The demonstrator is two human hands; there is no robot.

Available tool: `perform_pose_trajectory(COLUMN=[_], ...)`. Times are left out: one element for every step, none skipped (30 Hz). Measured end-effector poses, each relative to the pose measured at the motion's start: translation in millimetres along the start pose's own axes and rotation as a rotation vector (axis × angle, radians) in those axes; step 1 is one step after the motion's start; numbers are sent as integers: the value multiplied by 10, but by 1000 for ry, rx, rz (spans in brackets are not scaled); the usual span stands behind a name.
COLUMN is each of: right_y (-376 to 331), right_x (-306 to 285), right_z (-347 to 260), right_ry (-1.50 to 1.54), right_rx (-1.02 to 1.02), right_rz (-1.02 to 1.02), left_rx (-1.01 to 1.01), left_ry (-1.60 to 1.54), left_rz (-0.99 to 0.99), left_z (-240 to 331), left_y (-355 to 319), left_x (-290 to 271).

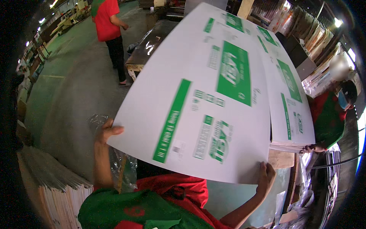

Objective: The person repeatedly picks up flat cardboard sheets from a table and places them onto a growing stack. The action is continuous and repetitive throughout the clip, with both hands used to lift and align each sheet before stacking it.

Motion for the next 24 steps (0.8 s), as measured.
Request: perform_pose_trajectory(right_y=[-58,-107,-165,-226,-273,-340,-400,-445,-482,-536,-571,-611,-633,-662,-693,-713,-743,-767,-787,-825,-845,-877,-894,-897], right_x=[203,409,593,722,929,1069,1245,1352,1415,1445,1447,1404,1356,1301,1239,1169,1115,1047,1008,986,960,947,957,966], right_z=[-83,-227,-153,-144,-121,-30,109,272,463,743,878,1004,1115,1229,1315,1352,1376,1365,1314,1284,1297,1332,1365,1387], right_ry=[-29,-3,-56,-14,52,-17,80,137,130,105,90,79,87,79,90,122,109,116,80,63,62,79,80,81], right_rx=[-3,-68,120,210,184,173,178,138,114,208,127,74,39,73,121,136,161,158,90,67,92,164,215,266], right_rz=[-90,-206,-223,-299,-291,-316,-374,-326,-341,-333,-335,-309,-291,-291,-296,-288,-290,-278,-273,-303,-278,-285,-282,-279], left_rx=[-64,-205,-232,-272,-313,-329,-340,-401,-339,-323,-295,-244,-186,-104,-143,-122,-97,-67,-97,-126,-155,-149,-146,-103], left_ry=[-81,-97,-89,-59,-37,-46,-54,-47,-5,55,116,112,110,111,91,137,181,223,266,308,351,314,277,242], left_rz=[-95,-109,-130,-114,-94,-21,57,161,169,201,244,245,257,257,298,260,226,194,181,168,154,163,171,187], left_z=[-145,-331,-467,-632,-835,-1047,-1243,-1457,-1573,-1682,-1750,-1769,-1742,-1662,-1639,-1557,-1467,-1376,-1335,-1301,-1284,-1251,-1235,-1194], left_y=[-114,-210,-289,-370,-449,-501,-522,-557,-569,-597,-624,-642,-670,-690,-741,-762,-789,-813,-840,-869,-888,-899,-905,-879], left_x=[-116,-247,-323,-366,-389,-412,-422,-446,-388,-335,-293,-227,-165,-118,-102,-54,-11,25,37,50,64,72,85,98])
Point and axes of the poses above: each hand's wrist, its own y-axis towards the middle knuckle, its own x-axis out of the palm, z = x × y, the point moved 7 cm from there along y, towards the middle knuckle, and after that the axes turned 12 degrees about y, right-handed, at the moved point
